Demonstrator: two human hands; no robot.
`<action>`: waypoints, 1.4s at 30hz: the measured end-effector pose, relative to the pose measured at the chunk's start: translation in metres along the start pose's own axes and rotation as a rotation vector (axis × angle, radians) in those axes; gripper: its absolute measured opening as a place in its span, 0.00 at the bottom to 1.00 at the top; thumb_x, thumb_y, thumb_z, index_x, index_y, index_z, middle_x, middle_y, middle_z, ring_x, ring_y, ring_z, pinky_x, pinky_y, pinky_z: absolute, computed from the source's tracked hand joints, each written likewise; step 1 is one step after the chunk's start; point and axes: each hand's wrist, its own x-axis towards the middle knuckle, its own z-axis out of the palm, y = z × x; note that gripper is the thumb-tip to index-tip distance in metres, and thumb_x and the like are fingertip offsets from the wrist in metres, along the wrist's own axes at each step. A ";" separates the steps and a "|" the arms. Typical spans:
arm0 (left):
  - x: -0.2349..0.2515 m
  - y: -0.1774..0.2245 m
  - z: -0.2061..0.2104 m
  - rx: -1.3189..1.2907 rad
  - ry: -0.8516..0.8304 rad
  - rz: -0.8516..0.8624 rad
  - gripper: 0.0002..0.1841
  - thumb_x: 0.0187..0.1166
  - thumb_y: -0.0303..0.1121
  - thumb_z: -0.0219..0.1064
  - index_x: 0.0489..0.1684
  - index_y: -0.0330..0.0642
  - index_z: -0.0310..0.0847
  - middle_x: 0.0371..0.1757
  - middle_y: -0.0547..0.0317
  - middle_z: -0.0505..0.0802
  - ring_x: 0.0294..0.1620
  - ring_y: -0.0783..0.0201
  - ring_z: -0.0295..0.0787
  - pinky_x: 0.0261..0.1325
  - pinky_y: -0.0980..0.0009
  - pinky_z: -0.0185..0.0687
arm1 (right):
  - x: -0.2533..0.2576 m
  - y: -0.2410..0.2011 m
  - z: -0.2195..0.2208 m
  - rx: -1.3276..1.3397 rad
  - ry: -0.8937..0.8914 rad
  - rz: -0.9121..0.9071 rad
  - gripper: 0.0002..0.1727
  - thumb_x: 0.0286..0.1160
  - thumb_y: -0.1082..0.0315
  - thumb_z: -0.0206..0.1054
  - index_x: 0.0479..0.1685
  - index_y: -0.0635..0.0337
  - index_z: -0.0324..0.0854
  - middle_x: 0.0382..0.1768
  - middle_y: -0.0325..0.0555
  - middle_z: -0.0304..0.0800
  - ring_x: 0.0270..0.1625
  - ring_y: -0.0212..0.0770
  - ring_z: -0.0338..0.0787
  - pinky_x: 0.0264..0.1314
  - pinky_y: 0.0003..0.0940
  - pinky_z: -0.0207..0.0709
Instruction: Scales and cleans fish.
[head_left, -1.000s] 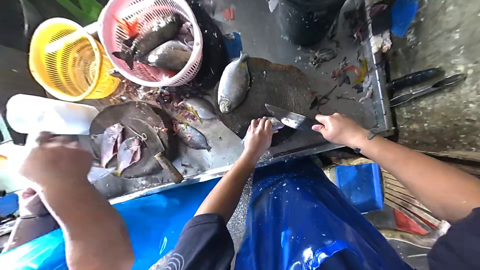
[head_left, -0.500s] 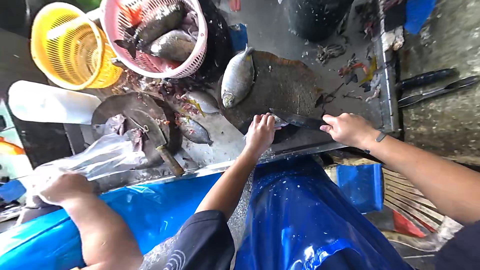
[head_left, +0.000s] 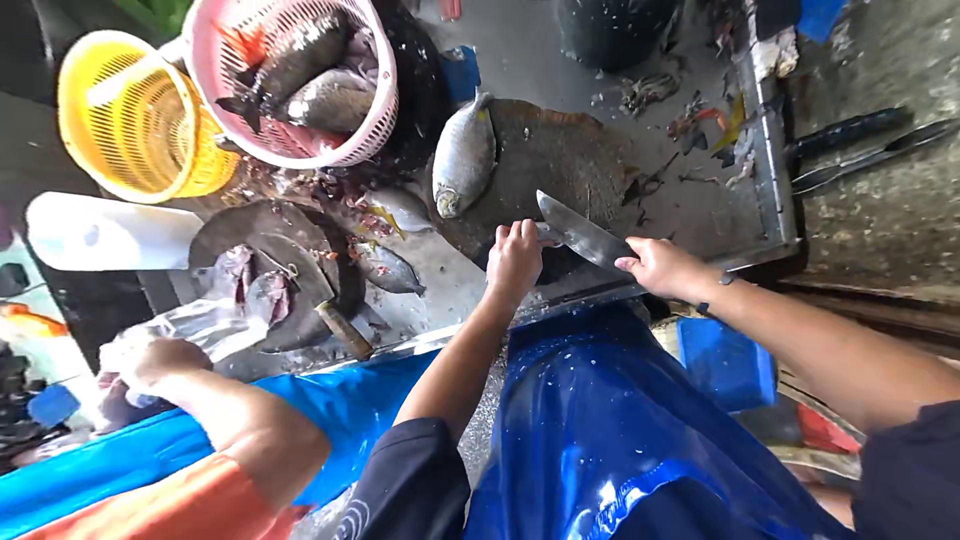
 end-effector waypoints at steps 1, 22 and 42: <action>0.004 0.000 -0.004 -0.003 -0.019 -0.025 0.18 0.91 0.44 0.58 0.52 0.36 0.81 0.54 0.41 0.91 0.63 0.37 0.87 0.53 0.42 0.86 | 0.002 0.000 0.016 0.076 0.054 -0.004 0.22 0.92 0.54 0.58 0.66 0.63 0.79 0.46 0.64 0.91 0.53 0.64 0.92 0.57 0.67 0.82; 0.077 -0.001 -0.069 0.115 -0.484 0.178 0.18 0.90 0.51 0.54 0.56 0.53 0.87 0.54 0.46 0.94 0.59 0.38 0.90 0.52 0.29 0.80 | -0.054 -0.030 -0.082 -0.937 0.251 0.014 0.22 0.94 0.47 0.47 0.50 0.49 0.82 0.28 0.56 0.89 0.37 0.65 0.93 0.29 0.60 0.81; 0.103 -0.014 -0.074 0.153 -0.508 0.296 0.21 0.87 0.57 0.55 0.56 0.56 0.88 0.54 0.48 0.94 0.60 0.40 0.90 0.54 0.30 0.81 | -0.045 -0.141 -0.078 -1.202 0.046 0.115 0.09 0.82 0.74 0.59 0.53 0.60 0.82 0.33 0.57 0.88 0.40 0.63 0.92 0.34 0.58 0.81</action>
